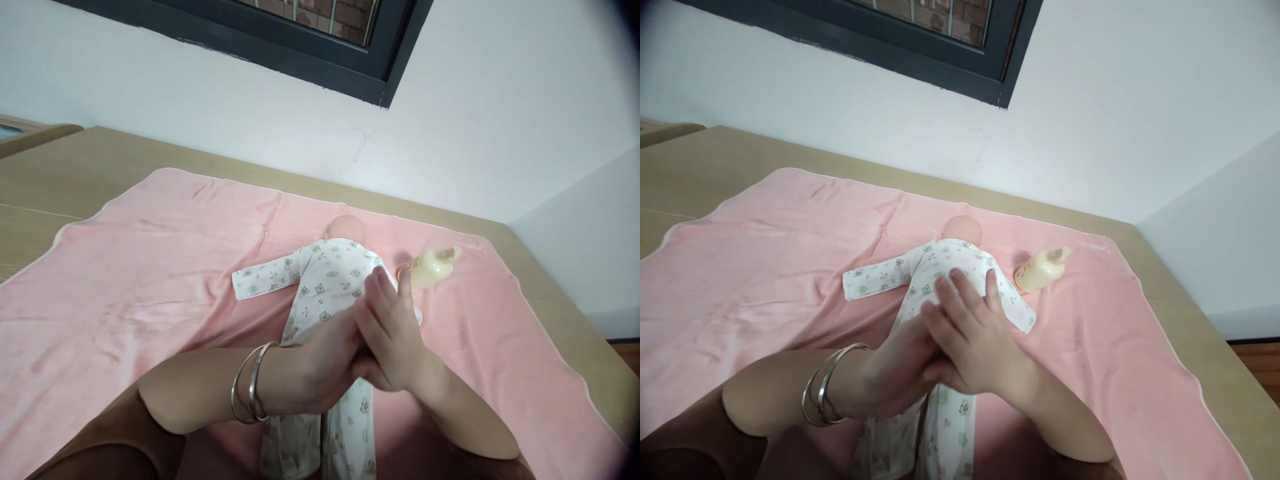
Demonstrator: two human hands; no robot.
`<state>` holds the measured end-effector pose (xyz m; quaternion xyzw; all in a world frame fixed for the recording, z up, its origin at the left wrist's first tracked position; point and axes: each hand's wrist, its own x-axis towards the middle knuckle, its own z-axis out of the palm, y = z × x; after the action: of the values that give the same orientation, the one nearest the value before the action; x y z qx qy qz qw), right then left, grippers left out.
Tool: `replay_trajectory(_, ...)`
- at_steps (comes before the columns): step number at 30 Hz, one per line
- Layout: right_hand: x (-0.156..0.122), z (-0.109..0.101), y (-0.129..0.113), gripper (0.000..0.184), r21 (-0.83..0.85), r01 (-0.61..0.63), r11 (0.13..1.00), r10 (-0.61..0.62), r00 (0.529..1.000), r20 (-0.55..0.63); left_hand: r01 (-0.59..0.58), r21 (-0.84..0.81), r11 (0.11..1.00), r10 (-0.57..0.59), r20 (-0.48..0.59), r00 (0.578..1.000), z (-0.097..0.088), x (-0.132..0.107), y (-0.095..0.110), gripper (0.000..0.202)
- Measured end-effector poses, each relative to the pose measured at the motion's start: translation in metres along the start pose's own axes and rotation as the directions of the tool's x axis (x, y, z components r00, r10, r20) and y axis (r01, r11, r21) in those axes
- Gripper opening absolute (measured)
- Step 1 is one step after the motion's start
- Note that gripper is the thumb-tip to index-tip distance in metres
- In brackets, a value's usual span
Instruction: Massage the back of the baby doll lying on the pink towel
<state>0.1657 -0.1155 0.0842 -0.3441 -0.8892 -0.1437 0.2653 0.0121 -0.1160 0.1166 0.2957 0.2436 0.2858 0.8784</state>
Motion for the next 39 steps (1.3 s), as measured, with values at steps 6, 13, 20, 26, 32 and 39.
replay_trajectory(6, -0.003, 0.029, -0.008, 0.098, 0.028, -0.078, 0.997, 0.08, 0.993, -0.09, -0.105, -0.031, 0.994, 0.109, 0.132, 0.985, -0.009, 0.005, 0.015, 0.063)
replay_trajectory(13, -0.004, 0.04, -0.035, 0.106, 0.141, 0.096, 0.985, -0.094, 0.995, -0.02, -0.183, -0.048, 0.982, 0.184, 0.011, 0.983, -0.027, 0.022, 0.039, 0.072)
replay_trajectory(20, 0.012, 0.034, 0.004, 0.059, 0.192, -0.168, 0.967, 0.119, 0.963, 0.242, -0.488, 0.445, 0.751, 0.587, -0.112, 0.801, -0.071, 0.073, 0.055, 0.064)
replay_trajectory(26, 0.016, 0.068, 0.053, 0.053, 0.141, -0.326, 0.935, 0.243, 0.877, 0.414, -0.345, 0.859, 0.378, 0.775, -0.09, 0.626, -0.105, 0.106, 0.027, 0.04)
replay_trajectory(32, 0.016, 0.07, 0.064, 0.069, 0.003, -0.624, 0.782, 0.561, 0.706, 0.431, -0.317, 0.943, 0.101, 0.907, 0.044, 0.418, -0.12, 0.105, 0.022, 0.031)
replay_trajectory(39, 0.013, 0.073, 0.038, 0.063, 0.049, -0.402, 0.914, 0.348, 0.842, 0.413, -0.321, 0.929, 0.186, 0.873, -0.006, 0.488, -0.133, 0.113, 0.018, 0.038)
